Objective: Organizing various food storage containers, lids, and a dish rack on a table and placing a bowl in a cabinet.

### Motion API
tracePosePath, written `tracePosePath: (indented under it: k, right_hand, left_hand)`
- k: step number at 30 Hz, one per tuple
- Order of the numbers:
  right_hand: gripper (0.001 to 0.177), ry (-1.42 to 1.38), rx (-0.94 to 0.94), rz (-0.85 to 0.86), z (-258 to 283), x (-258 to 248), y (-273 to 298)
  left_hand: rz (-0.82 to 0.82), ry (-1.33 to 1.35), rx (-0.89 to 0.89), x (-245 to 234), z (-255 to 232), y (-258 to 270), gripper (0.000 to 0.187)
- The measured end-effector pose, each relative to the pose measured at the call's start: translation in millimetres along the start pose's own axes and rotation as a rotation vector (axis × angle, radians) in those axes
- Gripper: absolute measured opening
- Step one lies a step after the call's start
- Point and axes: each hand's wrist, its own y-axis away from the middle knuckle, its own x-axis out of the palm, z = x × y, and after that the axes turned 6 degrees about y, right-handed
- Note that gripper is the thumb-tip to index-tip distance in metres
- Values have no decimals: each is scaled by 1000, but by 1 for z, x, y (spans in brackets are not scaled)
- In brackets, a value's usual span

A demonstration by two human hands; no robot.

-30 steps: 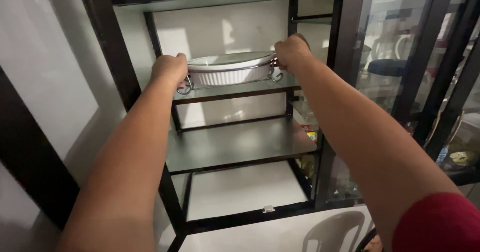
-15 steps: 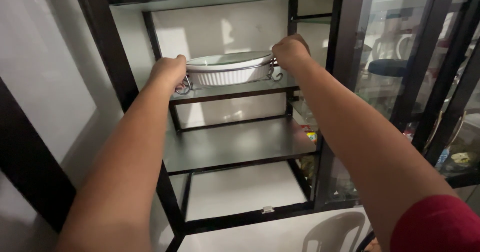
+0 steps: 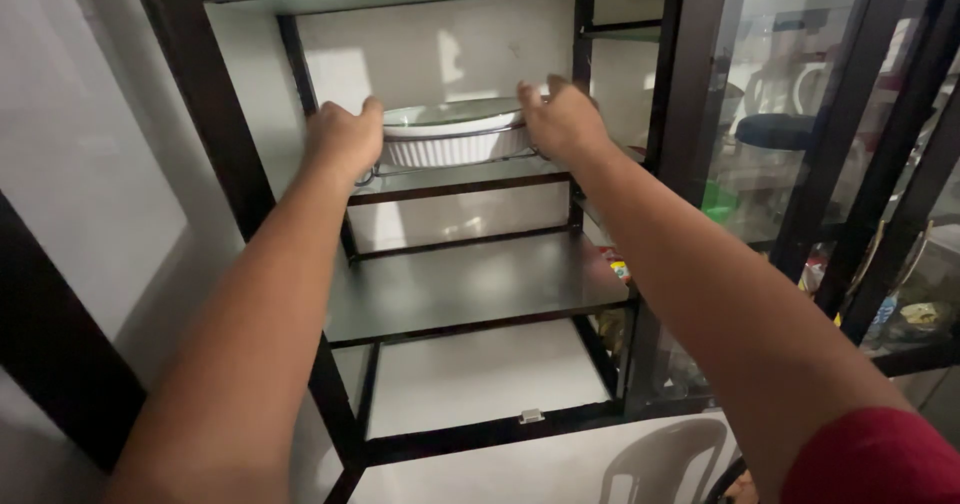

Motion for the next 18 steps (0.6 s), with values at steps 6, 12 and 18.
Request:
tracePosePath:
  k: [6,12,18]
  right_hand:
    - [60,41,49,130,13,-8,10]
    - [55,45,-19,9,13,-5,17]
    - [51,68,-71,-140,34,-14,47]
  left_hand:
    - [60,-90,-4,4,-2,4,70]
    - [-131,-121,157,14,13,6,59]
    - [-167,-138,384,1,0,50,52]
